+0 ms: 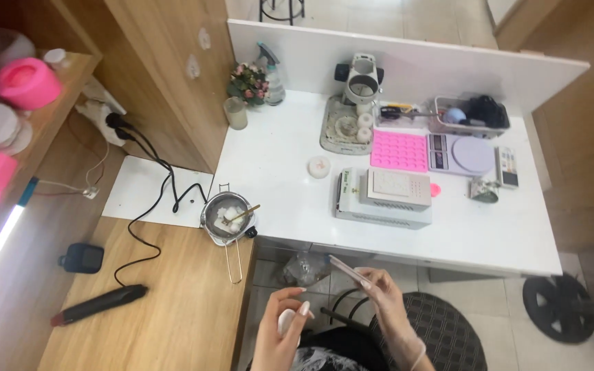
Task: Organizing and inspecting various candle molds in a studio workshop.
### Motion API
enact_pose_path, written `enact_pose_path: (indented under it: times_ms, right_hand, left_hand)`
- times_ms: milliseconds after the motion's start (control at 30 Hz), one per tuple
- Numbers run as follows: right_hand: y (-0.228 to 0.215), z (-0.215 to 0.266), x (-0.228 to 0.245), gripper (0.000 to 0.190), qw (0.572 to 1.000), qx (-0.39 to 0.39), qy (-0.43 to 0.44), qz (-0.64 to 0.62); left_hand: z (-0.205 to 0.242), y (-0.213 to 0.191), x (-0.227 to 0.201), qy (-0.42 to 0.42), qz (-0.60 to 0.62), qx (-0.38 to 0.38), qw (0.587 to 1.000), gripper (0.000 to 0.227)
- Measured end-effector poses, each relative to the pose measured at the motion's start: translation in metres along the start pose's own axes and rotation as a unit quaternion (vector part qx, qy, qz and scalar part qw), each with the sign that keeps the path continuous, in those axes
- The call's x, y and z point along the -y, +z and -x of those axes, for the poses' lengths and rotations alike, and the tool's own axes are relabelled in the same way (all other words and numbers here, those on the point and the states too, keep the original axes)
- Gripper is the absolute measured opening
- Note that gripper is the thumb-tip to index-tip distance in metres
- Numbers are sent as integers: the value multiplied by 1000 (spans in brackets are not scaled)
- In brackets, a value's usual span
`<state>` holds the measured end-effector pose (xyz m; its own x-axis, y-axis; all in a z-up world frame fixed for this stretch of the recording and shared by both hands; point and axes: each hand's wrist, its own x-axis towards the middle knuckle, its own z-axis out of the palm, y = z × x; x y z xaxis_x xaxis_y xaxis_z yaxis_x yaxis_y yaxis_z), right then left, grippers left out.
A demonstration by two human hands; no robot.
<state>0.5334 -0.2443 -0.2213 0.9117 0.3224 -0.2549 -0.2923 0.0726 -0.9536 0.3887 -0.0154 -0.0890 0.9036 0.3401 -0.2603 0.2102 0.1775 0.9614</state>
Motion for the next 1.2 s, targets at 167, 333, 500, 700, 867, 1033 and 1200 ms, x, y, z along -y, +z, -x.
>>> enact_pose_path:
  times_ms: [167,333,500,700,867,1033,1200]
  right_hand:
    - [49,3,92,22,992,77,-20,97]
    - [90,-6,142,28,958,231,-102,132]
    - [103,4,153,29,961,230,-78,136]
    - [106,9,159,31,982,143,-81,92]
    - [101,-15,130,56,999,8,-51,5]
    - [92,-61,112,59,994,-96,51,-7]
    - [70,-127,114,54,996,-29,65,62]
  left_hand:
    - [-29,-20,0,-185,79,43,979,27]
    - [-62,-48,-2,-187,124,97,970,45]
    - [-90,-75,25,-192,113,165,961,38]
    - [-108,-62,12,-269,120,221,930,28]
    - [-123,-31,15,-244,102,199,944,29]
    - [-146,1,6,-188,48,143,971,37]
    - [-181,20,15,-157,12,95,983,36]
